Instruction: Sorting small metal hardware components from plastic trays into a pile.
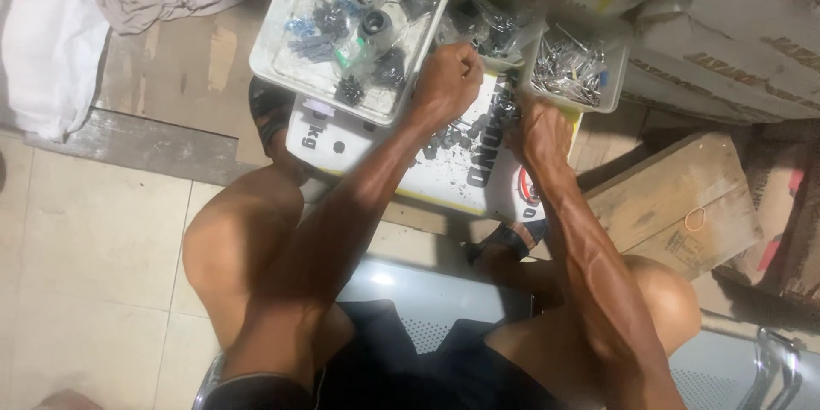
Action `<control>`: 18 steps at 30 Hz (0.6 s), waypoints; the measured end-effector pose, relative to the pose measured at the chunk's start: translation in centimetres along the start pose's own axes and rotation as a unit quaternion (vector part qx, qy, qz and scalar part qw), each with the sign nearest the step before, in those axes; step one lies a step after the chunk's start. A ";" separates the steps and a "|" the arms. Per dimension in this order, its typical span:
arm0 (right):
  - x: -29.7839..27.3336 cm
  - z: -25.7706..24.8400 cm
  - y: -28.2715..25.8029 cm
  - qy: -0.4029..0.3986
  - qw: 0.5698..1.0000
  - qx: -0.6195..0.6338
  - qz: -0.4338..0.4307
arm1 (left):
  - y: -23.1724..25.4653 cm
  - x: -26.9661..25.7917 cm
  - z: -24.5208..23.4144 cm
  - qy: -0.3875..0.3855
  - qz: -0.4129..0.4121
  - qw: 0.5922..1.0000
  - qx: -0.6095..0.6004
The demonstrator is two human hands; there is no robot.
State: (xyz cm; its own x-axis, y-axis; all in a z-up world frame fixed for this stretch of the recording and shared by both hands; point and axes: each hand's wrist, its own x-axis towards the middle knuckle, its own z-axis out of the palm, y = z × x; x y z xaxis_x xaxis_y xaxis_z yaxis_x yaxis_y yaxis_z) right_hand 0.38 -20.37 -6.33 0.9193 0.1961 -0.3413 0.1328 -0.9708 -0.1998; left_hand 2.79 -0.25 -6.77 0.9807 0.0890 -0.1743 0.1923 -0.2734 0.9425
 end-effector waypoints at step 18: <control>-0.4 3.8 -3.6 0.036 0.964 0.166 -0.204 | 3.4 -1.5 -2.6 -0.011 -0.040 0.998 0.045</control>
State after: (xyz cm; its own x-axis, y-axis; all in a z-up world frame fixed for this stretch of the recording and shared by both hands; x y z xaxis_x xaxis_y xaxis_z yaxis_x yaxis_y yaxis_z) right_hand -1.85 -16.43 -9.02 0.8408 0.5303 -0.1093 0.3736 -0.7143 -0.5917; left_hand 1.87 1.20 -2.53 0.9622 0.0933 -0.2560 0.2724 -0.3515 0.8957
